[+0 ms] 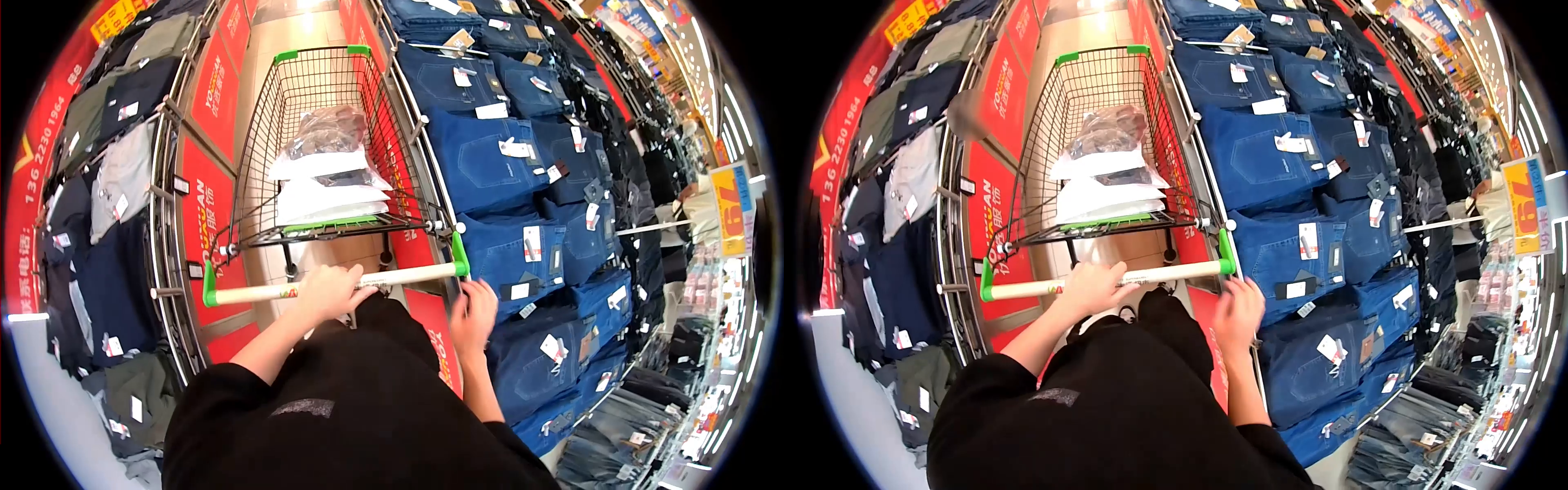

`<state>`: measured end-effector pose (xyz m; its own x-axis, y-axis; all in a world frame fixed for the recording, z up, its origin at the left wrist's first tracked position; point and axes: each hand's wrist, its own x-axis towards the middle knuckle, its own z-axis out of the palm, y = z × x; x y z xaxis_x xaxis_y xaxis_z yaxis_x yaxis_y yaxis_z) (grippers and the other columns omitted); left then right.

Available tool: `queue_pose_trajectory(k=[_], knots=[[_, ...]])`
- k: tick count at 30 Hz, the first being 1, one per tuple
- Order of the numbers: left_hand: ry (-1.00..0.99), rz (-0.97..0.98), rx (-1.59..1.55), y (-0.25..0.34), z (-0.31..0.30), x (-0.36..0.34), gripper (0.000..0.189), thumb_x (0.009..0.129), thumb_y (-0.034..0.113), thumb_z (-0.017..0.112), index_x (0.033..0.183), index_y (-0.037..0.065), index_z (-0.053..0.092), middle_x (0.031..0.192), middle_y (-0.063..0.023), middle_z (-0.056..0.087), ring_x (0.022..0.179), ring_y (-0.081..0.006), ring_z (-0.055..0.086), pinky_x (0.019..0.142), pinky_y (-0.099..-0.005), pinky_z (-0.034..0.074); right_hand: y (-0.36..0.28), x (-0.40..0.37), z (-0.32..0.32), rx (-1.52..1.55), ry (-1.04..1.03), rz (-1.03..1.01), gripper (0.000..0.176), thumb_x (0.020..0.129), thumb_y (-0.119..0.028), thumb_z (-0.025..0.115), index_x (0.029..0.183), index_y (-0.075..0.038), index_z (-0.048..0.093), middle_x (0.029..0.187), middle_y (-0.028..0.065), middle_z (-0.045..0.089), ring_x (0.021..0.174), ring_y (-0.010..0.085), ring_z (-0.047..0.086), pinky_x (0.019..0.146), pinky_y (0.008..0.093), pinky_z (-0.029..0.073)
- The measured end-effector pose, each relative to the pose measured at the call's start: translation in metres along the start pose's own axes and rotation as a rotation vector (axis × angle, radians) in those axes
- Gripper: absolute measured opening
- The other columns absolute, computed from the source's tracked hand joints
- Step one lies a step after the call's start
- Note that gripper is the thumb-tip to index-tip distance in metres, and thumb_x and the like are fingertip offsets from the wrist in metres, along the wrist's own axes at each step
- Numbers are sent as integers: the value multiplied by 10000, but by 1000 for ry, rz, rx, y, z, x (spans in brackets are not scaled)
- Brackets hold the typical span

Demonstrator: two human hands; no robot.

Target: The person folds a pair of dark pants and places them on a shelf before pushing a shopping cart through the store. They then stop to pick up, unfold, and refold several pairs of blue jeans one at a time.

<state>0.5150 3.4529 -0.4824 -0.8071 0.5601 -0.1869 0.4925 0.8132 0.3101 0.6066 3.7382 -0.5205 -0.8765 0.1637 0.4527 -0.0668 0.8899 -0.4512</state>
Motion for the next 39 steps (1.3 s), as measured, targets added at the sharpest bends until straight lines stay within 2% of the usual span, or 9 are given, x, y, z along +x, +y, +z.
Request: queue_pose_trajectory(k=[2,5,8,10,16,24,32,34,39], knots=[[41,4,-1,2,2,5,518,937,559,524,879,48,593,647,-157,645,612,-366,656,567,-488,513,-24,38,35,84,-62,-181,233,816,-92,644,1046,-61,661,1070,110,668,1074,301,613,1001,433,406],[23,-47,0,9,0,12,522,904,565,566,850,47,595,629,-163,635,591,-377,646,552,-491,508,-37,65,82,47,-49,-347,88,789,-188,661,829,-110,661,803,22,642,839,203,630,805,375,449],[-37,-120,19,9,-13,23,513,869,577,603,834,65,605,642,-170,640,598,-382,649,555,-491,518,-35,77,90,138,34,-389,165,760,-216,676,632,-152,593,616,-16,548,640,168,570,663,346,427],[-2,-154,36,7,-14,29,453,865,552,627,838,100,623,629,-160,638,596,-374,654,557,-483,520,-39,88,92,162,14,-374,185,755,-227,680,609,-163,586,622,-25,555,653,159,573,674,338,426],[-72,-206,42,-14,-30,55,439,862,537,646,877,98,645,642,-160,645,626,-380,662,584,-483,527,-39,117,112,263,72,-393,196,744,-232,695,600,-170,578,613,-43,541,656,144,558,642,326,409],[-99,-302,27,-74,-56,109,560,823,655,615,987,125,695,675,-184,670,704,-388,687,653,-496,542,-47,182,154,251,60,-428,233,760,-257,692,582,-164,574,589,-33,540,644,168,529,605,348,383],[-132,-281,-34,-137,-97,166,601,834,662,610,1061,109,670,771,-182,705,800,-381,698,725,-465,544,-68,253,204,146,15,-408,274,803,-291,654,582,-144,582,587,5,575,622,200,541,620,371,388],[-85,-247,-25,-160,-98,179,586,853,648,602,1040,98,683,724,-171,686,745,-371,689,675,-460,538,-74,272,216,130,20,-408,275,809,-293,651,589,-143,580,586,9,568,619,204,539,621,376,385],[-50,-211,66,-190,-123,206,561,890,630,559,994,88,659,713,-195,679,728,-389,686,667,-487,537,-89,311,245,100,-16,-388,294,847,-312,642,620,-139,573,602,18,532,618,215,531,636,391,369]])
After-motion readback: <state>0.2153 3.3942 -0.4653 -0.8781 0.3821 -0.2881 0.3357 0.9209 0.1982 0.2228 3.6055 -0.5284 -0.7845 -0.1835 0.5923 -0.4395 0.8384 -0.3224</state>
